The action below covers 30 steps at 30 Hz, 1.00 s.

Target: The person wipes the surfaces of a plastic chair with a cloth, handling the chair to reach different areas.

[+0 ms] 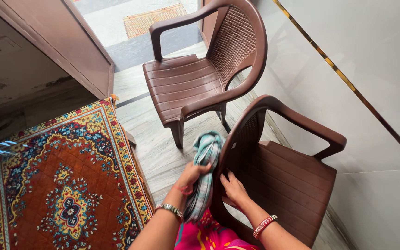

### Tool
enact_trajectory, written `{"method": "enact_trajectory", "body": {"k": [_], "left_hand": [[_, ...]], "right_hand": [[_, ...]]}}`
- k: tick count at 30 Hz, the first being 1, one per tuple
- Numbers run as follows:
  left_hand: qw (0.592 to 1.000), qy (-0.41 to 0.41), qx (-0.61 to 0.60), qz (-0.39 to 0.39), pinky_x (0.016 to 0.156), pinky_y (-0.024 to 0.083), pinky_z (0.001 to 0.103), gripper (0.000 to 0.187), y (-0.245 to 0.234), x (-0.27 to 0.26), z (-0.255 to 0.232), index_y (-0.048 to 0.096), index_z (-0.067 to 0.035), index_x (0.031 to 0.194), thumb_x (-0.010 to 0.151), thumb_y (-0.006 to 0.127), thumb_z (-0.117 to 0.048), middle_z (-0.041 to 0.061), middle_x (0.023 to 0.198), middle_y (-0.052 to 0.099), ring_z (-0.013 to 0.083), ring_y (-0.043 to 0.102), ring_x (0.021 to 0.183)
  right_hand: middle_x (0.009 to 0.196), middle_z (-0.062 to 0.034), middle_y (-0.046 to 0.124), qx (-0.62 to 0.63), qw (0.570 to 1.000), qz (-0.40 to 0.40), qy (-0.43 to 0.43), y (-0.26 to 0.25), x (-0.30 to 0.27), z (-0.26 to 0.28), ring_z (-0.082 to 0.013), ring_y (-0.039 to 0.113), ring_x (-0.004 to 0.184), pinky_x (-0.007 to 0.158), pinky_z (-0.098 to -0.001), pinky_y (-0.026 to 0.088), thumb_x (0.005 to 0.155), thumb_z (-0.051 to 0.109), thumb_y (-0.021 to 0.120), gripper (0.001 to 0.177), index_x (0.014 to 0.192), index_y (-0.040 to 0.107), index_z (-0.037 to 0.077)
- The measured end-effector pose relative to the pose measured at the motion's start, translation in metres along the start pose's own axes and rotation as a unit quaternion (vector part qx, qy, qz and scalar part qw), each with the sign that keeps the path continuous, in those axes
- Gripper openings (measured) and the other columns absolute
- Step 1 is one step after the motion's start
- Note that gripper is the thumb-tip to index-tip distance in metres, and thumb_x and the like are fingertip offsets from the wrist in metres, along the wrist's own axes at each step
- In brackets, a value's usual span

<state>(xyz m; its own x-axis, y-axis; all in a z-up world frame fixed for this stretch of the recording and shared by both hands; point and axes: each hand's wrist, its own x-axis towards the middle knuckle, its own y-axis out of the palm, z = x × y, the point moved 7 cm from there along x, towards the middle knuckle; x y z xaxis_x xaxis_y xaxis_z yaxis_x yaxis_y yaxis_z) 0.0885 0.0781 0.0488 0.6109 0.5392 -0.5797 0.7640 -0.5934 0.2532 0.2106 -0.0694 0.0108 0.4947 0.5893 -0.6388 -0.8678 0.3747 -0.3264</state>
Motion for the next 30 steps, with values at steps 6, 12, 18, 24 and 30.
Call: {"method": "enact_trajectory", "body": {"k": [6,12,18,24,30], "left_hand": [[0.993,0.107,0.043,0.016,0.08,0.054,0.034,0.052,0.042,0.057,-0.076,0.069,0.002,0.12,0.081,0.082,-0.03,0.008,0.102,0.075,0.016,0.066,0.087],[0.967,0.133,0.212,0.044,0.088,0.055,0.032,0.07,0.05,0.069,-0.083,0.061,0.0,0.126,0.074,0.089,-0.038,0.008,0.107,0.074,0.0148,0.071,0.094],[0.982,0.047,0.126,0.13,0.087,0.056,0.032,0.061,0.034,0.073,-0.031,0.069,0.002,0.125,0.08,0.085,-0.036,0.006,0.108,0.077,0.0124,0.068,0.092],[0.967,-0.067,0.171,0.174,0.086,0.055,0.032,0.051,-0.004,0.067,0.054,0.074,-0.001,0.121,0.078,0.088,-0.025,0.003,0.106,0.077,0.0117,0.068,0.091],[0.959,-0.102,0.187,0.188,0.086,0.056,0.03,0.045,-0.018,0.031,0.043,0.071,-0.005,0.12,0.082,0.085,-0.025,0.004,0.104,0.077,0.0118,0.07,0.091]], "right_hand": [[0.122,-0.0185,0.072,-0.061,0.998,-0.017,0.007,-0.005,0.008,0.006,-0.031,0.077,0.086,0.078,-0.0395,0.059,0.096,0.047,0.054,0.064,0.153,0.043,0.019],[0.118,-0.014,0.075,0.022,0.999,-0.013,0.041,-0.008,0.007,0.002,-0.0249,0.073,0.093,0.079,-0.0354,0.058,0.087,0.027,0.061,0.058,0.144,0.054,0.017],[0.129,-0.0103,0.067,0.196,0.973,-0.119,0.004,-0.041,0.01,0.054,-0.0229,0.063,0.109,0.083,-0.0398,0.051,0.085,0.039,0.064,0.073,0.151,0.045,0.014],[0.135,-0.0274,0.058,-0.072,0.968,-0.237,0.041,-0.058,0.045,0.117,-0.0406,0.057,0.126,0.103,-0.0452,0.047,0.076,0.052,0.084,0.108,0.153,0.028,0.001],[0.125,-0.0255,0.068,-0.123,0.947,-0.262,0.142,-0.055,0.049,0.116,-0.0432,0.066,0.117,0.101,-0.0482,0.052,0.081,0.022,0.071,0.064,0.137,0.045,0.004]]}}
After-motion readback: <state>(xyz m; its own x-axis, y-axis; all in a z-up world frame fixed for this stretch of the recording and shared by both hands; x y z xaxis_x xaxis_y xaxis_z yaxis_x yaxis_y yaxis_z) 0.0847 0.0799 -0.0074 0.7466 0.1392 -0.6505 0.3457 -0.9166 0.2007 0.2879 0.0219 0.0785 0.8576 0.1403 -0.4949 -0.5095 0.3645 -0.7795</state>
